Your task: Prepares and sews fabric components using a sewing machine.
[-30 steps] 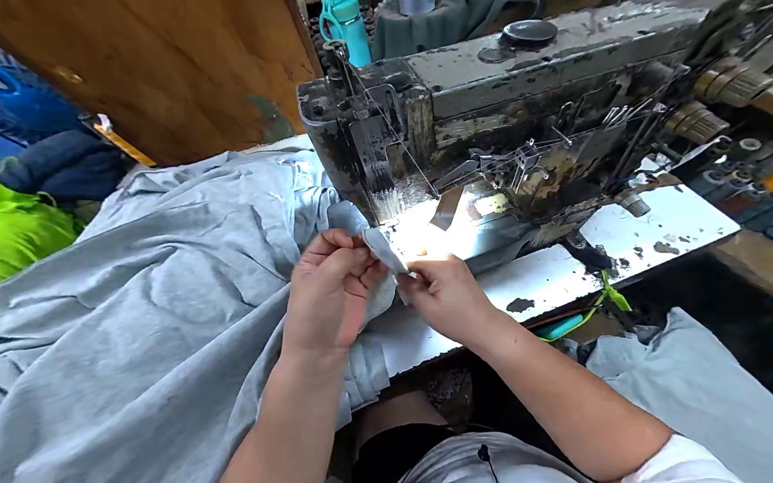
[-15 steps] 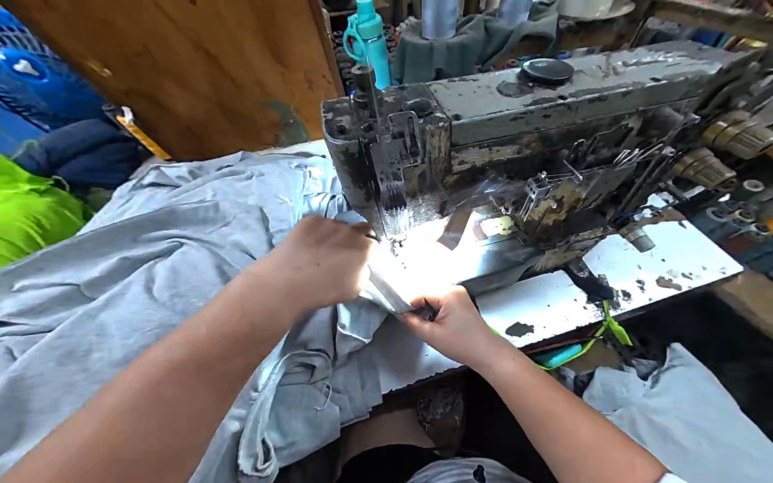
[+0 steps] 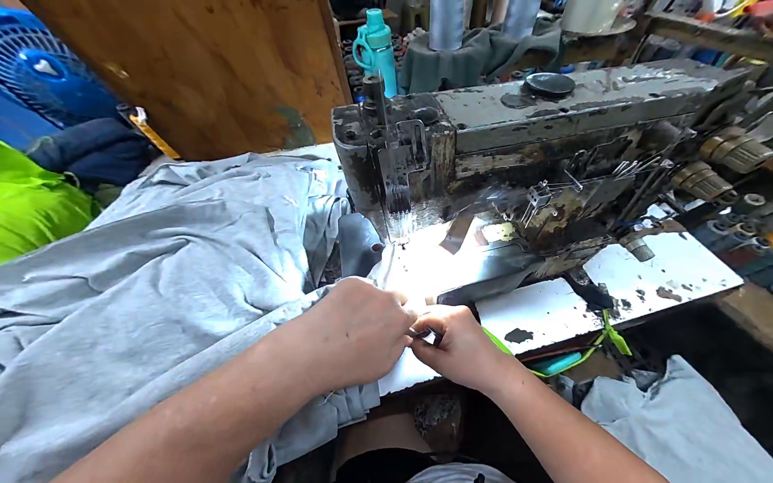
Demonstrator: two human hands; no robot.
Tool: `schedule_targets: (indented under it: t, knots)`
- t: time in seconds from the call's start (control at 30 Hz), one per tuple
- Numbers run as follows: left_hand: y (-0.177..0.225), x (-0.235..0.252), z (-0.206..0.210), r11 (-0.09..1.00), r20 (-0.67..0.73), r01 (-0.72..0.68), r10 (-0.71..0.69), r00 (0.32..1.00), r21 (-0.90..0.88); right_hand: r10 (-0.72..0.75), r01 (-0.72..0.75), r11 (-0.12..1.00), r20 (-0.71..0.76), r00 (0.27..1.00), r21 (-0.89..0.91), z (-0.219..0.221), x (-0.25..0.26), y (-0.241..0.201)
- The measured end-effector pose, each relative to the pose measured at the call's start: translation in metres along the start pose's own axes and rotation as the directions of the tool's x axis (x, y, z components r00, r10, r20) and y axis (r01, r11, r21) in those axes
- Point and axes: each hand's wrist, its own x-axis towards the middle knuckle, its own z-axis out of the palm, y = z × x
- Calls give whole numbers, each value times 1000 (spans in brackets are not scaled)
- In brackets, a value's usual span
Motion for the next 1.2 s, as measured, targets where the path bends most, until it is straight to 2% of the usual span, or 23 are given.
schedule_targets:
  t: [0.1, 0.2, 0.33, 0.43, 0.47, 0.57, 0.67, 0.8, 0.9, 0.97, 1.03, 1.1, 1.13, 1.2]
  knots:
    - [-10, -2, 0, 999, -35, 35, -34, 999, 9, 16, -16, 1000, 1, 1000, 5, 1, 1, 1]
    - [-23, -6, 2, 999, -185, 45, -40, 982, 26, 10, -10, 1000, -26, 1000, 7, 1, 4, 1]
    - [-31, -9, 2, 998, -399, -16, 42, 916, 68, 69, -67, 994, -24, 997, 84, -3, 6, -3]
    - [-19, -8, 15, 998, -483, -35, 51, 874, 42, 82, -79, 985, -17, 996, 155, -6, 3, -4]
    - [-14, -8, 20, 999, -465, -37, 40, 884, 17, 68, -63, 986, -28, 997, 156, -6, 1, -5]
    - [-1, -11, 20, 996, -287, 0, -26, 958, -91, 4, 5, 994, -88, 996, 105, -3, -9, -6]
    - [-9, -5, 46, 999, -443, 35, -30, 896, 5, -13, 23, 998, -159, 987, 59, 0, -4, -1]
    - [-25, 8, 46, 988, -441, 153, -132, 888, 11, 47, -43, 999, -220, 974, 20, 6, 15, 4]
    - [-28, 15, 42, 970, -445, 238, -237, 864, -53, 53, -72, 995, -230, 972, -72, 11, 20, 4]
    - [-11, 17, 20, 931, -342, 336, -364, 866, -140, 31, -58, 993, -241, 970, -106, 6, 14, 2]
    - [1, 19, 25, 894, -376, 367, -443, 814, -259, -28, 26, 1000, -295, 955, -9, -17, -5, -5]
    - [3, 26, 57, 874, -501, 362, -484, 717, -326, -118, 160, 986, -457, 882, 53, -65, -28, -9]
    - [4, 30, 73, 862, -549, 371, -506, 665, -346, -164, 206, 979, -589, 791, 4, -98, -37, -8]
    - [5, 36, 89, 843, -610, 399, -537, 582, -362, -156, 188, 980, -837, 525, -65, -178, -46, 6]
